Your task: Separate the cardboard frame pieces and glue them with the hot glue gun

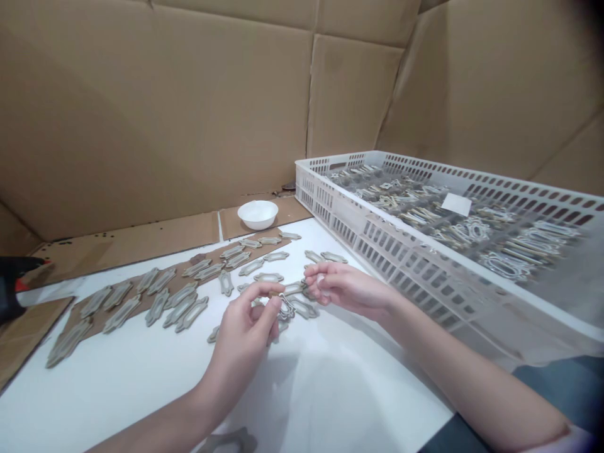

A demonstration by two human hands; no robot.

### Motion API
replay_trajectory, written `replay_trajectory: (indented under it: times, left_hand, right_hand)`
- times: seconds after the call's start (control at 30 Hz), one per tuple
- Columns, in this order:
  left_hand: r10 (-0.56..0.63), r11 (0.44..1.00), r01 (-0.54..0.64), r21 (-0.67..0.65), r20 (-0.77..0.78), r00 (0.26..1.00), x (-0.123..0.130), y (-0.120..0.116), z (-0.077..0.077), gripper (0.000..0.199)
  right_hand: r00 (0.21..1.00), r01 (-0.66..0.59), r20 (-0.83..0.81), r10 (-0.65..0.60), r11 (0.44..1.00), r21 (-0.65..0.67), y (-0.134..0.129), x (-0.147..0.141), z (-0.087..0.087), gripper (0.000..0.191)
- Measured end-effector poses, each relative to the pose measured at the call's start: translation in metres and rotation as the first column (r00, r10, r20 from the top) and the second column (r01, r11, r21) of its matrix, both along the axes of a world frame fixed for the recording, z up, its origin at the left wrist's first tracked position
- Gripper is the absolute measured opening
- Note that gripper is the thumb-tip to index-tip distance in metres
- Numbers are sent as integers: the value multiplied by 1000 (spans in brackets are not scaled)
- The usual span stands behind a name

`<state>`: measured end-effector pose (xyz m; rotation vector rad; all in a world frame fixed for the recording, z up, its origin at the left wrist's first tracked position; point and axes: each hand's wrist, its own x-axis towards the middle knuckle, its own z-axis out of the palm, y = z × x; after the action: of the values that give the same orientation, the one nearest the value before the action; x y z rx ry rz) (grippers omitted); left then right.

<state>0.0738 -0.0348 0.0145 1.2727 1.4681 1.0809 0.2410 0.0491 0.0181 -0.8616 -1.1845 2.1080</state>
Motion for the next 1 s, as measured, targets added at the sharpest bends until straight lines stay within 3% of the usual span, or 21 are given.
replay_trajectory:
  times: [0.13, 0.23, 0.3, 0.37, 0.47, 0.63, 0.77, 1.0]
  left_hand:
    - [-79, 991, 76, 107, 22, 997, 4, -1, -1, 16]
    - [-66, 960, 100, 261, -136, 989, 5, -1, -3, 7]
    - [11, 892, 133, 432, -315, 949, 4, -2, -5, 4]
    - [135, 778, 186, 600, -449, 883, 4, -2, -7, 9]
    - [304, 643, 249, 724, -540, 785, 1, -1, -11, 15]
    - [427, 559, 336, 758, -611, 667, -5, 3, -21, 24]
    - [454, 478, 492, 728, -684, 571, -9, 5, -26, 27]
    - [442, 459, 609, 647, -761, 475, -10, 7, -27, 26]
  right_hand:
    - [998, 56, -19, -56, 998, -25, -7, -3, 3, 25]
    - [992, 76, -98, -82, 995, -60, -14, -8, 3, 26]
    - [980, 81, -178, -92, 995, -64, -18, -11, 2, 28]
    - [964, 95, -242, -109, 993, -69, -22, -14, 2, 28]
    - [939, 124, -311, -143, 989, -80, -25, -16, 4, 26]
    - [917, 133, -370, -151, 988, -75, -29, -17, 4, 26]
    - [940, 86, -320, -116, 991, -105, -33, -23, -2, 26]
    - [969, 101, -214, -123, 988, -113, -34, -29, -13, 21]
